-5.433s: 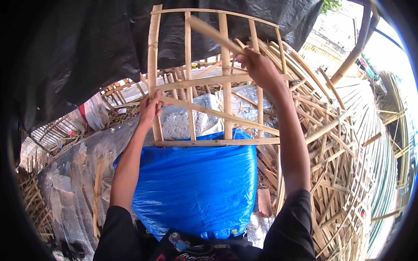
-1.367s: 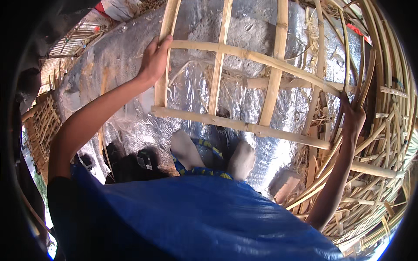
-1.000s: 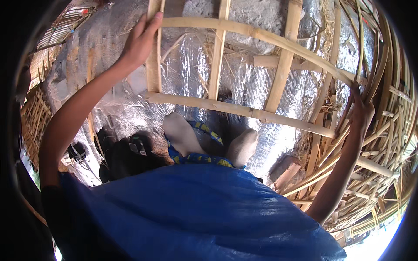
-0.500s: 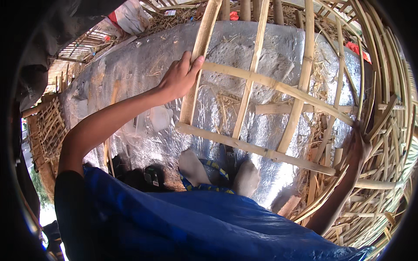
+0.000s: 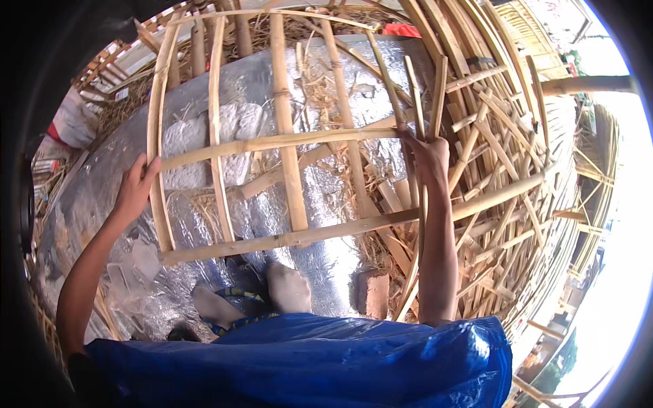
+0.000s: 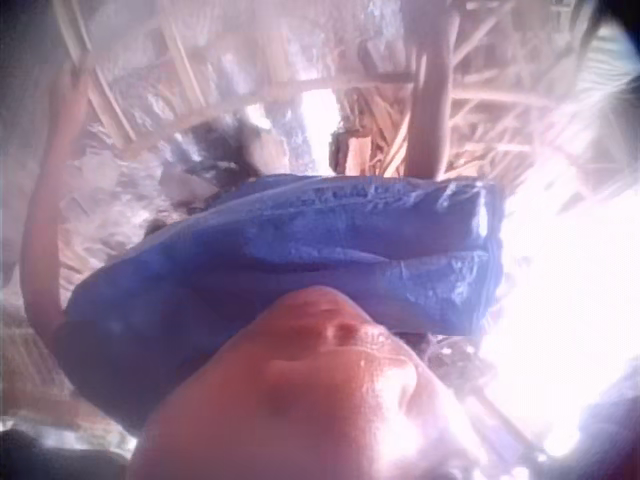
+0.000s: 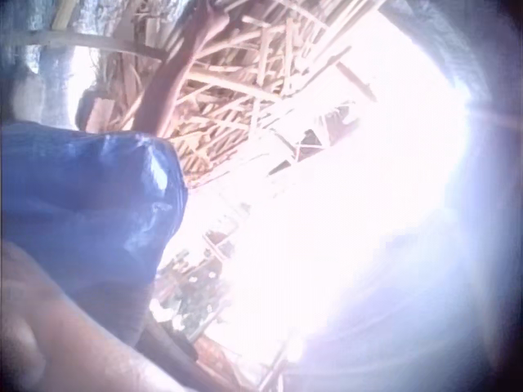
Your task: The person assembles a bamboo frame by placing bamboo strips onto a wooden lattice and securing them with a hammer and nails.
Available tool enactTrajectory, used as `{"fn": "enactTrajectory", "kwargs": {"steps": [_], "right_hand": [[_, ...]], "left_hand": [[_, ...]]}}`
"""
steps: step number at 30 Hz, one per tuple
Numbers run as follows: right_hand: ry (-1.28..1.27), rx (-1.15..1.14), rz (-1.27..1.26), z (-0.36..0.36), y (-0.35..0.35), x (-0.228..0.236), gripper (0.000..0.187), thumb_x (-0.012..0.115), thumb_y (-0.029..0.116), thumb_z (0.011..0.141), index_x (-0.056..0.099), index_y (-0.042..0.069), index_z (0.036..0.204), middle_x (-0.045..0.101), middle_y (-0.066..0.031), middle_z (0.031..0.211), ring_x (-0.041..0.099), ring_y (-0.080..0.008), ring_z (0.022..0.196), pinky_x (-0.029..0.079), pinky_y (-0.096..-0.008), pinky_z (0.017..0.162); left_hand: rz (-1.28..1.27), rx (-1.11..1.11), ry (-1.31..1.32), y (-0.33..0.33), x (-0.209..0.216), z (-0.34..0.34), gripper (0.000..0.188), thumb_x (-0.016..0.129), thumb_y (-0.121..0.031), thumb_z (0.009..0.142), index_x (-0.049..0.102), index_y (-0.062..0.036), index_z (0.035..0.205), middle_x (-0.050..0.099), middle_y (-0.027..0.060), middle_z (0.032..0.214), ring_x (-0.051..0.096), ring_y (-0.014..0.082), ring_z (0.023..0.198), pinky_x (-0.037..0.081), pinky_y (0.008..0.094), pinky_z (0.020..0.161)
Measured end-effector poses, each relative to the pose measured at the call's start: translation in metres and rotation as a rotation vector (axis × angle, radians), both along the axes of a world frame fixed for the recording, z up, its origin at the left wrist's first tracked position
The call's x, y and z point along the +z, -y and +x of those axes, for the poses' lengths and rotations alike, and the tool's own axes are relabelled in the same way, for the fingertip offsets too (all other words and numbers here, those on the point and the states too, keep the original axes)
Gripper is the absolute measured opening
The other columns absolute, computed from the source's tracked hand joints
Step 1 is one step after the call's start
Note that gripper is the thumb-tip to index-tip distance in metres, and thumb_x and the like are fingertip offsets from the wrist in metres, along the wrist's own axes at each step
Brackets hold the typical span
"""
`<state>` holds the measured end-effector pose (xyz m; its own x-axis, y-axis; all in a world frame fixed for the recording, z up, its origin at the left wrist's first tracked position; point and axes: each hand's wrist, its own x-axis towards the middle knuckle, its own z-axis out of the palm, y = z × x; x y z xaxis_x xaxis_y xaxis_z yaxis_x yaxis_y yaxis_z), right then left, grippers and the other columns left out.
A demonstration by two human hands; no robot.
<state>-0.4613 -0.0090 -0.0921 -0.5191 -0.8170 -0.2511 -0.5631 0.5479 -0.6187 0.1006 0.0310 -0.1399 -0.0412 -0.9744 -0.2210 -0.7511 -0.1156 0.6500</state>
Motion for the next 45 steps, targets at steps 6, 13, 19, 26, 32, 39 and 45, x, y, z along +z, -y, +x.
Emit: {"fn": "enactTrajectory", "kwargs": {"steps": [6, 13, 19, 26, 32, 39, 45], "right_hand": [[0.107, -0.033, -0.011, -0.015, -0.01, 0.012, 0.032, 0.082, 0.032, 0.076, 0.07, 0.003, 0.076, 0.059, 0.0015, 0.058, 0.047, -0.0052, 0.043, 0.032, -0.022, 0.04], [0.118, -0.011, -0.002, -0.018, -0.016, 0.005, 0.035, 0.082, 0.038, 0.077, 0.068, 0.006, 0.077, 0.055, 0.0053, 0.059, 0.045, -0.0031, 0.047, 0.031, -0.0215, 0.043], [0.111, 0.127, 0.05, -0.029, -0.014, 0.0, 0.036, 0.08, 0.035, 0.079, 0.07, 0.003, 0.09, 0.067, -0.0026, 0.069, 0.055, -0.0072, 0.05, 0.04, -0.0231, 0.046], [0.057, 0.273, 0.138, -0.008, -0.013, 0.006, 0.03, 0.079, 0.03, 0.081, 0.068, 0.003, 0.085, 0.068, -0.0041, 0.069, 0.062, -0.0094, 0.055, 0.042, -0.0243, 0.045], [0.176, 0.179, 0.102, -0.005, -0.023, 0.009, 0.027, 0.079, 0.024, 0.081, 0.061, 0.009, 0.067, 0.067, -0.0028, 0.064, 0.059, -0.0054, 0.051, 0.035, -0.021, 0.041], [0.356, 0.275, 0.031, -0.005, -0.032, 0.033, 0.03, 0.082, 0.019, 0.077, 0.057, 0.012, 0.062, 0.06, 0.0031, 0.06, 0.051, -0.0033, 0.05, 0.034, -0.0225, 0.046], [0.201, 0.343, 0.092, -0.002, -0.029, 0.018, 0.037, 0.081, 0.02, 0.078, 0.05, 0.01, 0.06, 0.053, 0.0027, 0.056, 0.048, -0.0055, 0.049, 0.036, -0.0248, 0.045]], "left_hand": [[-0.021, 0.007, -0.11, -0.009, 0.01, -0.017, 0.042, 0.055, -0.04, 0.098, 0.046, -0.0019, 0.082, 0.041, 0.0029, 0.056, 0.041, 0.0121, 0.05, 0.035, 0.0323, 0.046], [0.101, 0.071, -0.182, -0.004, 0.002, -0.009, 0.044, 0.059, -0.043, 0.095, 0.048, -0.0044, 0.078, 0.042, -0.0007, 0.058, 0.036, 0.0078, 0.052, 0.031, 0.0285, 0.047], [0.038, 0.075, -0.201, -0.01, -0.004, 0.015, 0.046, 0.06, -0.045, 0.095, 0.049, -0.0048, 0.075, 0.04, -0.003, 0.057, 0.034, 0.0061, 0.053, 0.027, 0.0276, 0.047], [0.255, 0.08, -0.259, 0.001, 0.025, 0.021, 0.037, 0.056, -0.044, 0.096, 0.052, -0.0084, 0.088, 0.047, -0.0039, 0.065, 0.04, 0.0031, 0.049, 0.032, 0.0214, 0.038], [0.413, 0.2, -0.338, -0.003, 0.033, 0.018, 0.042, 0.061, -0.048, 0.092, 0.057, -0.0077, 0.103, 0.056, -0.0013, 0.08, 0.049, 0.0058, 0.064, 0.038, 0.0246, 0.046], [0.632, 0.265, -0.478, 0.007, 0.035, 0.033, 0.045, 0.065, -0.046, 0.09, 0.057, -0.0127, 0.119, 0.057, -0.0029, 0.105, 0.052, 0.0104, 0.092, 0.041, 0.03, 0.072], [0.61, 0.166, -0.466, -0.005, 0.032, 0.052, 0.04, 0.067, -0.041, 0.09, 0.057, -0.0124, 0.116, 0.058, -0.0069, 0.092, 0.051, 0.0035, 0.082, 0.04, 0.0224, 0.061]]}}
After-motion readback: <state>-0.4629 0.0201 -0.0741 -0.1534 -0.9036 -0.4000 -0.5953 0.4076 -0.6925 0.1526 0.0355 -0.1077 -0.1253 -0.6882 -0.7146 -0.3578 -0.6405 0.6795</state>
